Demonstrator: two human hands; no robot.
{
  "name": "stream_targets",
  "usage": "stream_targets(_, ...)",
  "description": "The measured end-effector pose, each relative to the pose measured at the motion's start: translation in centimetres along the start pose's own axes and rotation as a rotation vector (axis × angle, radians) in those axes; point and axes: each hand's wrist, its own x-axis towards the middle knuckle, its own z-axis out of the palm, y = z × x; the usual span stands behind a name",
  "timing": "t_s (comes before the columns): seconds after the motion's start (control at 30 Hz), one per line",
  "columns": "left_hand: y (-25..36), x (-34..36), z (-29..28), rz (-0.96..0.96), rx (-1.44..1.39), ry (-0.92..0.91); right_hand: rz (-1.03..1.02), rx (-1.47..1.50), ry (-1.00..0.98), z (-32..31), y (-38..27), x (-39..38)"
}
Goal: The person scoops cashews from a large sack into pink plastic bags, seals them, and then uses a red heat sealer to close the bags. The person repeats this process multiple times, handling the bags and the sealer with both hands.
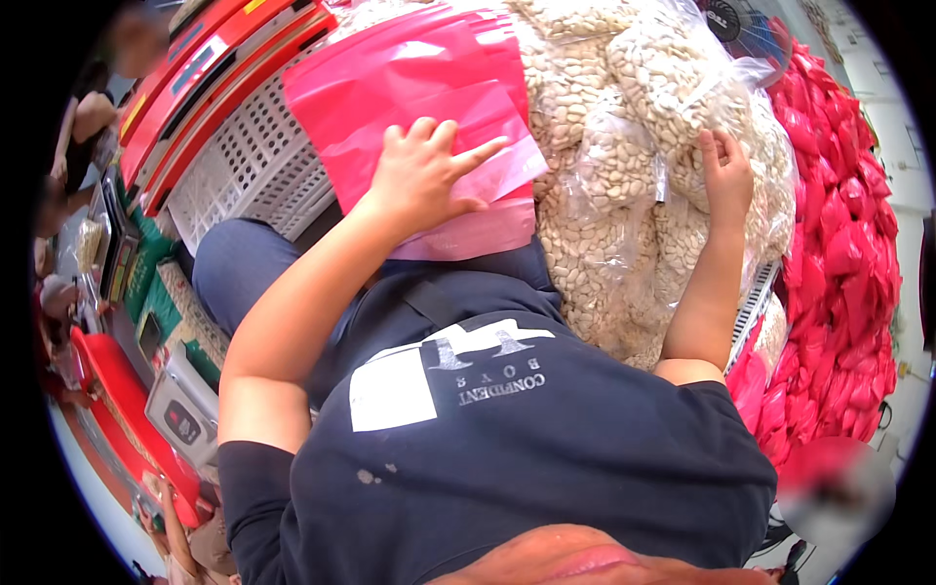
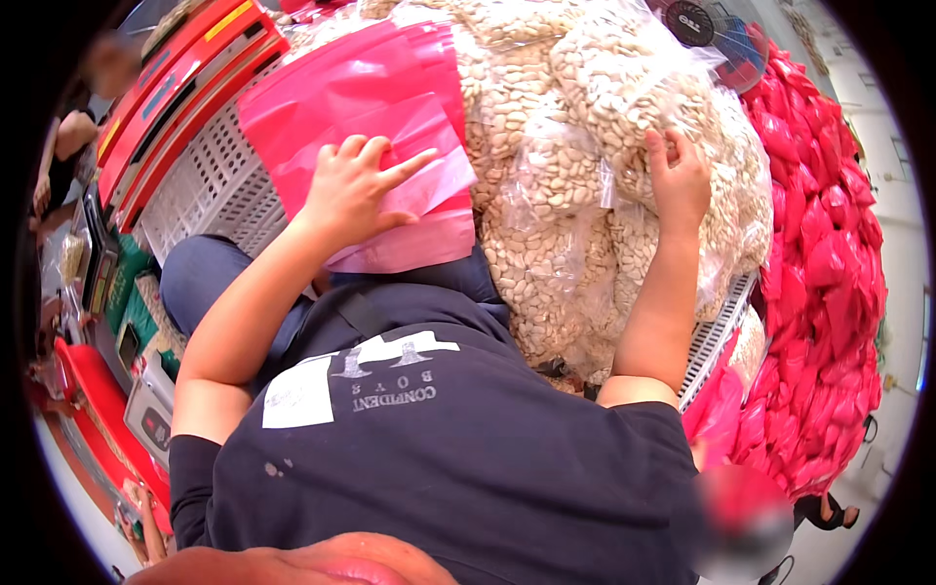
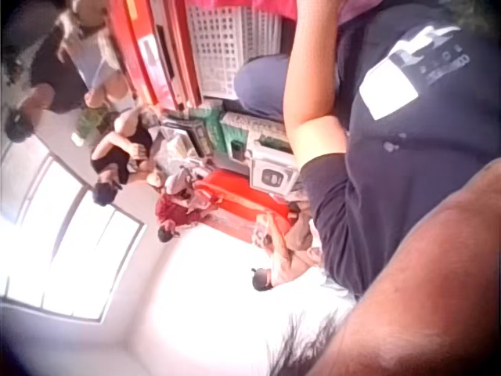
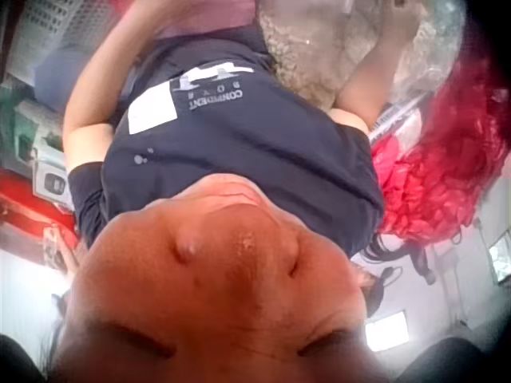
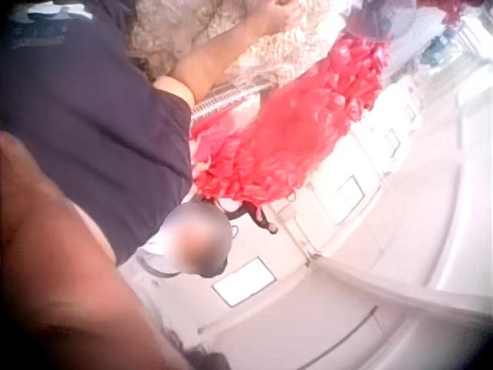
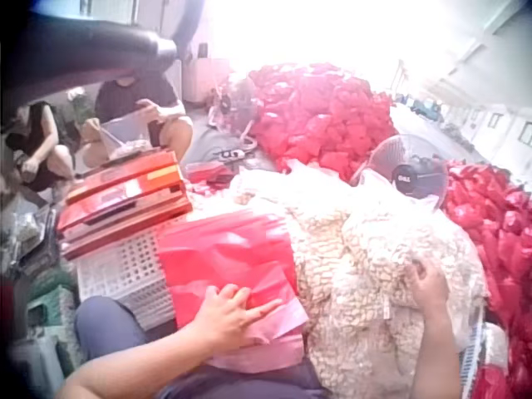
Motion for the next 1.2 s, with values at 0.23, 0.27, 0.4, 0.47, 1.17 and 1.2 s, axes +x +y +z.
stream_targets(0.23, -0.3, 1.1, 2.2, 0.083, 0.069, 0.121, 0.109, 0.026, 0.173, 2.7, -3.1, -0.1)
stream_targets(0.27, -0.4, 1.3, 2.6, 0.098, 0.038, 0.126, 0.1, -0.036, 0.263, 2.2, -3.7, 0.5)
stream_targets(0.4, -0.8, 1.9, 5.3, 0.138, -0.029, 0.251, 0.228, -0.191, 0.056, 1.9, -4.9, 4.8)
stream_targets(0.47, -0.4, 2.2, 5.5, 0.132, -0.057, 0.237, 0.27, -0.383, -0.19, 3.2, -7.2, 5.9)
stream_targets(1.17, -7.2, -1.1, 6.2, -0.019, -0.836, 0.603, -0.531, 0.84, -0.537, 7.4, -8.1, -13.4)
stream_targets(1.2, -7.3, -1.0, 6.1, -0.099, -0.916, 0.625, -0.463, 0.999, -0.585, 6.2, -9.4, -13.8)
